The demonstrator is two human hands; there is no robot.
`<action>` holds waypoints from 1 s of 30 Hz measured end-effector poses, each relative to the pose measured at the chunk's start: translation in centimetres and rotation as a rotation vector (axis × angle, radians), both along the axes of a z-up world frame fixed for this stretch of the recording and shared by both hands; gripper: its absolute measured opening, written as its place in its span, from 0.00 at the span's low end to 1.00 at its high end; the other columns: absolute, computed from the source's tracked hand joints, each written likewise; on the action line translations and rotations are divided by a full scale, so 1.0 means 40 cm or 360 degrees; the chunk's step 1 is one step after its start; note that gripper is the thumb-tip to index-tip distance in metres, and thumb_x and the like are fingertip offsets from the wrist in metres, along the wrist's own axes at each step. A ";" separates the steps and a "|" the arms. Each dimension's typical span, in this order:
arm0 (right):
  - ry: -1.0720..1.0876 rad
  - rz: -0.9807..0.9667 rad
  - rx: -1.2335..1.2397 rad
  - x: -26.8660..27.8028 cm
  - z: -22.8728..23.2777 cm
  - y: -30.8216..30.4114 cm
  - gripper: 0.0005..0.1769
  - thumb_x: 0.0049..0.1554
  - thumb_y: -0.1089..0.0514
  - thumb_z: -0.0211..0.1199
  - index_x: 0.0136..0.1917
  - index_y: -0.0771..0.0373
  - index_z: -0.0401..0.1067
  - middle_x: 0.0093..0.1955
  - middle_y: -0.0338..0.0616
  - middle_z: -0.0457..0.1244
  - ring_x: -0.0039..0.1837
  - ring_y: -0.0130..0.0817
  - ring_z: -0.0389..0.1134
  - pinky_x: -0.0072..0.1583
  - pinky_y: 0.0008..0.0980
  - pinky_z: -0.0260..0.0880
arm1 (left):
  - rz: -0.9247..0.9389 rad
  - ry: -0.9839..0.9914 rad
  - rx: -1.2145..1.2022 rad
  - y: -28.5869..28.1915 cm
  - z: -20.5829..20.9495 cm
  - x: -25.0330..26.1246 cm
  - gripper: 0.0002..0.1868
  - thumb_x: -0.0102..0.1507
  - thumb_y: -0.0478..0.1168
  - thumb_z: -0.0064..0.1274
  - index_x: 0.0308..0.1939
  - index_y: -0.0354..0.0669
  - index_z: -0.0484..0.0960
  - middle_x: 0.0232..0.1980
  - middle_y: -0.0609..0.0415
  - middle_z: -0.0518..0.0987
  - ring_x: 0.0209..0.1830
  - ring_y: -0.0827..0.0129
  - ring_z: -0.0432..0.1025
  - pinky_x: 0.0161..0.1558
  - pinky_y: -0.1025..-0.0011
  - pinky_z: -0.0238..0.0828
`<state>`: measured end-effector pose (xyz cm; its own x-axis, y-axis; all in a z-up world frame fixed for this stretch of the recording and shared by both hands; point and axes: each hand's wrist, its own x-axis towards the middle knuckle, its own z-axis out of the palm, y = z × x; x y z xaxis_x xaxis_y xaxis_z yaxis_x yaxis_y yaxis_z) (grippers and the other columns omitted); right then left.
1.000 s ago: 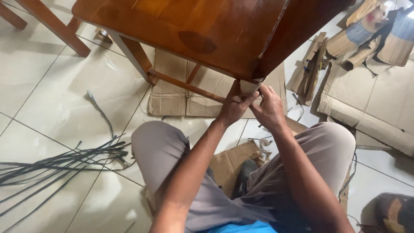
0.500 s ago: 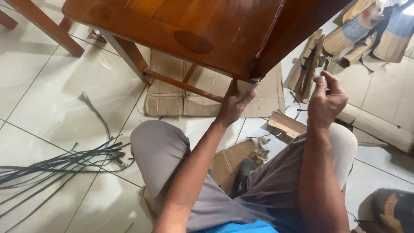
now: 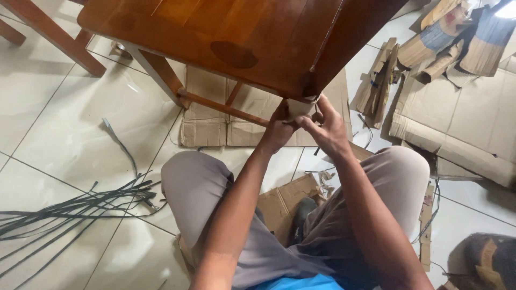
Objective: Wrapping a wooden chair leg with cardboard and securing it with plastic straps
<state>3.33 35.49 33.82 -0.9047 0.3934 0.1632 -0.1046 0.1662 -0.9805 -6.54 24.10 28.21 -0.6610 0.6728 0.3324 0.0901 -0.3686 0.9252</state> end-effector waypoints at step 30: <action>-0.0005 -0.0179 -0.0268 -0.056 0.003 -0.027 0.28 0.50 0.63 0.76 0.61 0.57 0.67 0.56 0.40 0.64 0.50 0.34 0.71 0.42 0.22 0.74 | 0.0218 -0.1246 0.0031 0.057 0.026 -0.065 0.07 0.70 0.43 0.52 0.43 0.44 0.79 0.27 0.55 0.77 0.15 0.72 0.74 0.13 0.79 0.69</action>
<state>1.10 34.40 33.95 -0.8541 0.5133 0.0838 -0.0913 0.0106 -0.9958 -9.14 26.38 29.24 -0.7839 0.5674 -0.2522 -0.5381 -0.4181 0.7319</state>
